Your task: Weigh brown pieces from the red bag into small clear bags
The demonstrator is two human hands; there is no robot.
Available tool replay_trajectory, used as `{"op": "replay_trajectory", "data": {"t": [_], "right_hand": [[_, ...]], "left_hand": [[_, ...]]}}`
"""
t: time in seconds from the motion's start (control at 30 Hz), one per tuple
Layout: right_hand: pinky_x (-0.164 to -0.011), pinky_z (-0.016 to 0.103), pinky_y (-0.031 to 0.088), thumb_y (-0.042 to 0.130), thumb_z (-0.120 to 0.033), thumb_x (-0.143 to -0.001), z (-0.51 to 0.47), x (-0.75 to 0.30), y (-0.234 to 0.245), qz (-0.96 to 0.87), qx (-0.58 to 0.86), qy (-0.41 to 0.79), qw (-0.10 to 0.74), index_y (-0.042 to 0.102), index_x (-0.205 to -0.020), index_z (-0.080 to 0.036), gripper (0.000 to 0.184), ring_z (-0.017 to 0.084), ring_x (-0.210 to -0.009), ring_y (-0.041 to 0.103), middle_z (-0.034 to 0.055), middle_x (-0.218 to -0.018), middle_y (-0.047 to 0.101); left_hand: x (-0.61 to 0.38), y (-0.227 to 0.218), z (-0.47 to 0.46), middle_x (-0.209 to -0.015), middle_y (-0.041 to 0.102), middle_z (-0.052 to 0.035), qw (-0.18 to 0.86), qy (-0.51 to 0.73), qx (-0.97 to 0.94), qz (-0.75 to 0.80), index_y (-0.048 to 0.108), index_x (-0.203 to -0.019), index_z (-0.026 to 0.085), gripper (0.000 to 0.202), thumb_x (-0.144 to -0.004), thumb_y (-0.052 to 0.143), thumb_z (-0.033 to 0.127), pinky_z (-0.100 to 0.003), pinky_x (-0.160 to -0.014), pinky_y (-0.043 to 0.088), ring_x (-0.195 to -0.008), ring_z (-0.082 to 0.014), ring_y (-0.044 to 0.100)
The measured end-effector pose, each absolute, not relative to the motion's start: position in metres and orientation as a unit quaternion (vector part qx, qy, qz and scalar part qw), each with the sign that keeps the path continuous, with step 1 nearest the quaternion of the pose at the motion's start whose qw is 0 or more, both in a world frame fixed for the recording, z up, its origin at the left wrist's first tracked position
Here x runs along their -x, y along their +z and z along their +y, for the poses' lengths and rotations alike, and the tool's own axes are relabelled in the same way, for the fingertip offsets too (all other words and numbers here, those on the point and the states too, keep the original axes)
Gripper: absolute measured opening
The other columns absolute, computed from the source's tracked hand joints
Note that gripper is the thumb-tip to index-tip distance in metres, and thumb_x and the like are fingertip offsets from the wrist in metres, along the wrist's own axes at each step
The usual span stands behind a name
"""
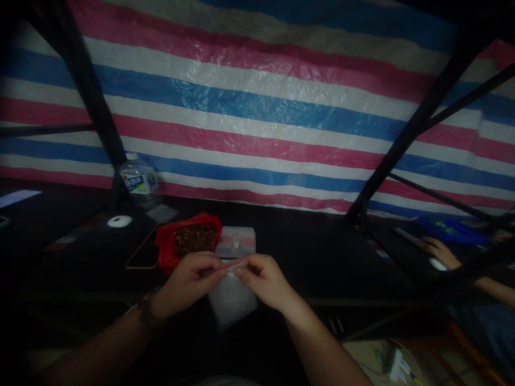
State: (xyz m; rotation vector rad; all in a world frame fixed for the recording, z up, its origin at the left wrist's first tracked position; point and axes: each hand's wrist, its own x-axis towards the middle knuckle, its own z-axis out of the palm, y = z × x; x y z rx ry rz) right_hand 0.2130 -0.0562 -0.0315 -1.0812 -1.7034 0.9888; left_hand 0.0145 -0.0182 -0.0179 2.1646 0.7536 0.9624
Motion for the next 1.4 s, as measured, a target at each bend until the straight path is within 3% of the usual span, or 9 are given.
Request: {"op": "replay_trajectory", "data": {"t": [0.13,0.27,0.37,0.5,0.67,0.8,0.9,1.07,1.4], "right_hand": [[-0.062,0.023,0.044,0.063,-0.046,-0.082,-0.056,-0.218,-0.032,-0.701,0.415,0.402,0.417,0.067,-0.099,-0.015,0.035,0.013,-0.068,0.053,0.0037,-0.084,0.064],[-0.052,0.021,0.036,0.056,-0.043,-0.087,-0.056,-0.223,-0.029,-0.722,0.445,0.368,0.381,0.066,-0.082,-0.014,0.032,0.010,-0.057,0.045,-0.0006,-0.067,0.056],[-0.050,0.021,0.030,0.053,-0.037,-0.089,-0.056,-0.224,-0.026,-0.759,0.466,0.297,0.344,0.059,-0.065,-0.015,0.034,0.009,-0.053,0.039,-0.0032,-0.058,0.048],[-0.053,0.022,0.031,0.053,-0.027,-0.088,-0.055,-0.222,-0.023,-0.808,0.474,0.197,0.289,0.054,-0.059,-0.015,0.031,0.009,-0.054,0.040,-0.0033,-0.057,0.048],[-0.065,0.026,0.043,0.066,-0.026,-0.079,-0.054,-0.227,-0.025,-0.781,0.512,0.180,0.308,0.067,-0.081,-0.017,0.010,0.013,-0.067,0.056,0.0014,-0.074,0.064],[-0.087,0.034,0.048,0.079,-0.028,-0.064,-0.065,-0.251,-0.039,-0.710,0.495,0.302,0.400,0.060,-0.114,-0.020,0.054,0.021,-0.098,0.061,0.0079,-0.111,0.065],[-0.087,0.034,0.048,0.076,-0.027,-0.067,-0.079,-0.277,-0.060,-0.648,0.522,0.316,0.456,0.060,-0.110,-0.019,0.047,0.021,-0.100,0.061,0.0076,-0.110,0.064],[-0.067,0.029,0.049,0.065,-0.034,-0.076,-0.087,-0.317,-0.104,-0.541,0.598,0.258,0.532,0.062,-0.089,-0.015,0.023,0.017,-0.072,0.060,0.0048,-0.082,0.064],[-0.094,0.042,0.045,0.058,-0.024,-0.073,-0.070,-0.343,-0.158,-0.501,0.603,0.237,0.574,0.063,-0.101,-0.018,0.029,0.025,-0.100,0.063,0.0107,-0.103,0.068]], "left_hand": [[-0.013,-0.017,-0.017,-0.058,0.056,0.0000,0.327,0.379,-0.816,0.288,0.066,-0.064,0.013,0.029,-0.085,0.054,0.030,-0.020,-0.052,0.035,-0.055,-0.0099,0.050],[-0.012,-0.017,-0.014,-0.067,0.065,-0.0035,0.308,0.362,-0.829,0.296,0.072,-0.076,0.014,0.027,-0.087,0.054,0.032,-0.022,-0.059,0.043,-0.062,-0.0132,0.058],[-0.014,-0.020,-0.012,-0.092,0.072,-0.0072,0.281,0.363,-0.835,0.304,0.072,-0.101,0.018,0.024,-0.085,0.057,0.029,-0.027,-0.076,0.049,-0.083,-0.0179,0.064],[-0.018,-0.029,-0.012,-0.111,0.070,-0.0093,0.306,0.342,-0.835,0.303,0.056,-0.129,0.018,0.047,-0.083,0.056,0.022,-0.032,-0.086,0.050,-0.092,-0.0187,0.066],[-0.030,-0.044,-0.012,-0.113,0.069,-0.0087,0.335,0.355,-0.810,0.325,0.062,-0.122,0.019,0.038,-0.085,0.053,0.020,-0.033,-0.090,0.050,-0.098,-0.0194,0.065],[-0.050,-0.054,-0.012,-0.116,0.067,-0.0086,0.378,0.363,-0.788,0.323,0.058,-0.125,0.019,0.040,-0.085,0.053,0.019,-0.034,-0.091,0.049,-0.100,-0.0194,0.063],[-0.074,-0.059,-0.014,-0.117,0.065,-0.0089,0.384,0.365,-0.784,0.324,0.058,-0.123,0.019,0.038,-0.086,0.050,0.018,-0.037,-0.095,0.046,-0.105,-0.0206,0.060],[-0.129,-0.080,-0.020,-0.117,0.062,-0.0108,0.424,0.353,-0.771,0.318,0.045,-0.134,0.017,0.048,-0.086,0.047,0.014,-0.037,-0.096,0.045,-0.104,-0.0199,0.059],[-0.184,-0.138,-0.005,-0.106,0.060,-0.0102,0.429,0.376,-0.727,0.382,0.056,-0.102,0.015,0.026,-0.081,0.044,0.005,-0.041,-0.098,0.042,-0.105,-0.0215,0.057]]}}
